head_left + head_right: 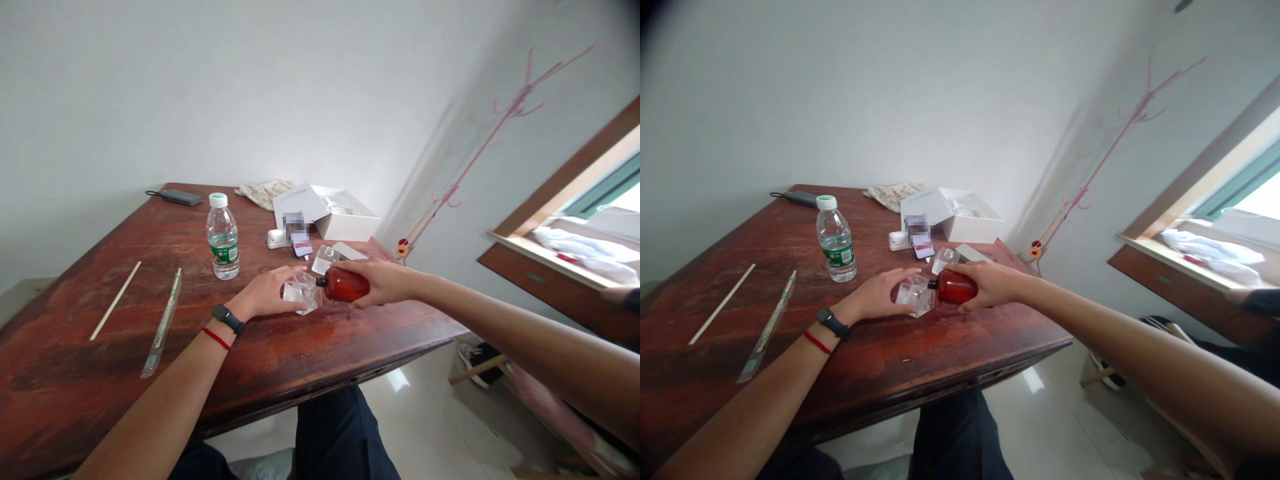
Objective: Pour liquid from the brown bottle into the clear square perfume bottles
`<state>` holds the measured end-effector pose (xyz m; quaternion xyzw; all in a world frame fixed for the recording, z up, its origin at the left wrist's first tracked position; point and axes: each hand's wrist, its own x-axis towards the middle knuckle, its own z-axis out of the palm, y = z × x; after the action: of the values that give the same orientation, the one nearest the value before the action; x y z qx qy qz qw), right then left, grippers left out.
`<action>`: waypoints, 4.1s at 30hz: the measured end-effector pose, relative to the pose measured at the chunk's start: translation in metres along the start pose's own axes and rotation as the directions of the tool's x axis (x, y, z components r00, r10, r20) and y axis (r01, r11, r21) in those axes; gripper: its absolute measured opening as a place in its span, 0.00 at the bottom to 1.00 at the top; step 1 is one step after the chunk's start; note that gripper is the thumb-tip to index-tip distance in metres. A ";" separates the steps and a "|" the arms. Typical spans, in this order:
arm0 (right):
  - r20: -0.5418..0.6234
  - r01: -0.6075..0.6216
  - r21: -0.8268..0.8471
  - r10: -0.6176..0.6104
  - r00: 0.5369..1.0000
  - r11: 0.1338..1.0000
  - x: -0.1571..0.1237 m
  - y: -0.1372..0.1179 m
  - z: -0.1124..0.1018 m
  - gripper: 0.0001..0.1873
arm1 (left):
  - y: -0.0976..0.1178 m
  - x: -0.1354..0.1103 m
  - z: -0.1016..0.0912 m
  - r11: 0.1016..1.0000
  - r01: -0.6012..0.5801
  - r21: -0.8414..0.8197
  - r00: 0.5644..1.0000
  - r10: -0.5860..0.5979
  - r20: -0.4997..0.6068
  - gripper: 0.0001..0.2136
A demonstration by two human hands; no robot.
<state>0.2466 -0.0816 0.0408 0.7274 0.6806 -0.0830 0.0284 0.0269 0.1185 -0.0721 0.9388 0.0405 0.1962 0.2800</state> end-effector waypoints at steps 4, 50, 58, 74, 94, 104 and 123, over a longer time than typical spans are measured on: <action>0.014 -0.010 0.000 0.010 1.000 1.000 0.000 -0.003 -0.002 0.53 | -0.001 0.000 0.001 1.000 -0.006 0.000 1.000 0.006 0.000 0.41; 0.026 0.001 0.010 -0.001 1.000 1.000 0.000 -0.005 -0.006 0.51 | -0.002 0.000 0.001 1.000 -0.011 0.009 1.000 0.011 0.002 0.40; -0.005 0.035 -0.008 -0.035 0.999 0.999 0.001 -0.001 -0.003 0.50 | -0.001 0.000 0.000 1.000 -0.009 0.020 1.000 0.009 0.003 0.39; -0.009 0.056 0.006 -0.056 0.998 0.998 0.001 -0.001 -0.003 0.49 | 0.000 0.000 0.000 1.000 0.010 0.023 1.000 -0.011 0.007 0.40; -0.015 0.036 0.023 -0.035 0.999 0.999 0.000 -0.002 -0.002 0.51 | 0.000 0.000 0.000 0.999 -0.003 0.038 1.000 0.003 0.010 0.40; -0.009 0.023 0.016 -0.023 1.000 1.000 0.000 -0.001 -0.002 0.52 | -0.002 0.000 0.001 1.000 -0.013 0.017 1.000 0.013 -0.002 0.41; 0.010 -0.009 -0.024 0.010 1.000 1.000 -0.002 -0.006 -0.004 0.52 | -0.004 0.000 0.002 1.000 -0.014 0.015 1.000 0.014 0.003 0.40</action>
<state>0.2414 -0.0824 0.0458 0.7298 0.6779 -0.0785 0.0408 0.0280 0.1212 -0.0756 0.9415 0.0347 0.1964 0.2718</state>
